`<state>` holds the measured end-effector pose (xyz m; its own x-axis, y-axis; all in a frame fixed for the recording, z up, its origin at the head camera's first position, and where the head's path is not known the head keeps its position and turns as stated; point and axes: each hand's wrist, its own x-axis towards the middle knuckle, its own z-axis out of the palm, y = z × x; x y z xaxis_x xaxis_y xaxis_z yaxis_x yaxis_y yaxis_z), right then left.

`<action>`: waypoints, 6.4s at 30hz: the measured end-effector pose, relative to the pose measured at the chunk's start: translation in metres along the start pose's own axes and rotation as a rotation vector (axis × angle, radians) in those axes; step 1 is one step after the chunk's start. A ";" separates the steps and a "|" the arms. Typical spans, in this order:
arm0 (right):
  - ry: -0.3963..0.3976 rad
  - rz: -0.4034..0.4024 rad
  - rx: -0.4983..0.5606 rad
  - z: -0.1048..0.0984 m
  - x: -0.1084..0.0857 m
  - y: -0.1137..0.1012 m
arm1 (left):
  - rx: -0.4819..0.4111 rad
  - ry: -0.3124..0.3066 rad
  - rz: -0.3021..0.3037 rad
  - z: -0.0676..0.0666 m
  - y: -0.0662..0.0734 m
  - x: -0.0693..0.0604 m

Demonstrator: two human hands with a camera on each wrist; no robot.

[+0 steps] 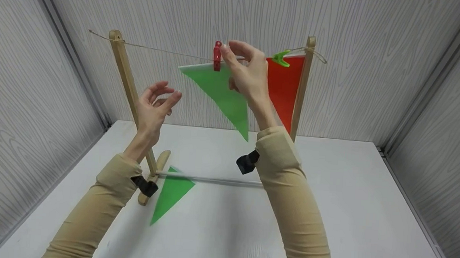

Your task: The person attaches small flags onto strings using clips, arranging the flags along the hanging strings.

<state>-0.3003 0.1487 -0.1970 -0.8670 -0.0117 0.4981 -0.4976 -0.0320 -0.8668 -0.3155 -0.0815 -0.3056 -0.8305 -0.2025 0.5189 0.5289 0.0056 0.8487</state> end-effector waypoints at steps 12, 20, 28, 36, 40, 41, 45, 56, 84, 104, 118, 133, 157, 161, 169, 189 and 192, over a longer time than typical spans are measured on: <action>-0.055 -0.243 0.196 -0.008 -0.027 0.013 | 0.399 -0.384 -0.093 -0.060 -0.068 -0.033; -0.270 -0.147 0.355 -0.022 -0.059 0.055 | 0.736 -0.712 -0.264 -0.089 -0.104 -0.057; -0.416 0.184 0.263 -0.017 -0.113 0.144 | 0.850 -0.863 -0.358 -0.090 -0.132 -0.089; -0.536 0.475 -0.078 -0.013 -0.150 0.223 | 0.815 -0.981 -0.336 -0.075 -0.138 -0.104; -0.522 0.530 -0.217 -0.013 -0.164 0.249 | 0.759 -1.025 -0.340 -0.062 -0.139 -0.109; -0.515 0.528 -0.248 -0.012 -0.167 0.254 | 0.752 -1.032 -0.342 -0.058 -0.139 -0.110; -0.478 0.538 -0.359 -0.010 -0.170 0.267 | 0.714 -1.037 -0.352 -0.044 -0.138 -0.116; -0.377 0.560 -0.439 -0.004 -0.171 0.282 | 0.617 -0.980 -0.382 -0.023 -0.140 -0.128; -0.421 0.445 -0.399 -0.012 -0.178 0.290 | 0.559 -0.616 -0.357 -0.043 -0.170 -0.130; -0.417 0.475 -0.261 -0.025 -0.177 0.288 | 0.372 -0.658 -0.380 -0.053 -0.177 -0.126; -0.383 0.517 -0.190 -0.023 -0.177 0.285 | 0.328 -0.634 -0.482 -0.054 -0.176 -0.128; -0.408 0.538 -0.207 -0.022 -0.176 0.287 | 0.258 -0.557 -0.539 -0.052 -0.178 -0.129; -0.253 0.573 -0.229 -0.046 -0.190 0.260 | 0.225 -0.558 -0.574 -0.055 -0.180 -0.130; -0.270 0.541 -0.231 -0.064 -0.194 0.251 | 0.208 -0.557 -0.584 -0.055 -0.181 -0.129; -0.111 0.488 -0.314 -0.103 -0.208 0.236 | 0.209 -0.528 -0.586 -0.055 -0.181 -0.130; 0.102 0.766 -0.744 -0.169 -0.237 0.233 | 0.218 -0.529 -0.571 -0.057 -0.181 -0.131; 0.045 0.801 -0.832 -0.172 -0.236 0.233 | 0.209 -0.524 -0.571 -0.057 -0.180 -0.132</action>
<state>-0.2157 0.3157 -0.5201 -0.9337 0.3050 -0.1875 0.3464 0.6372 -0.6885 -0.2917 -0.1116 -0.5328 -0.9645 0.2560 -0.0647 -0.0033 0.2333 0.9724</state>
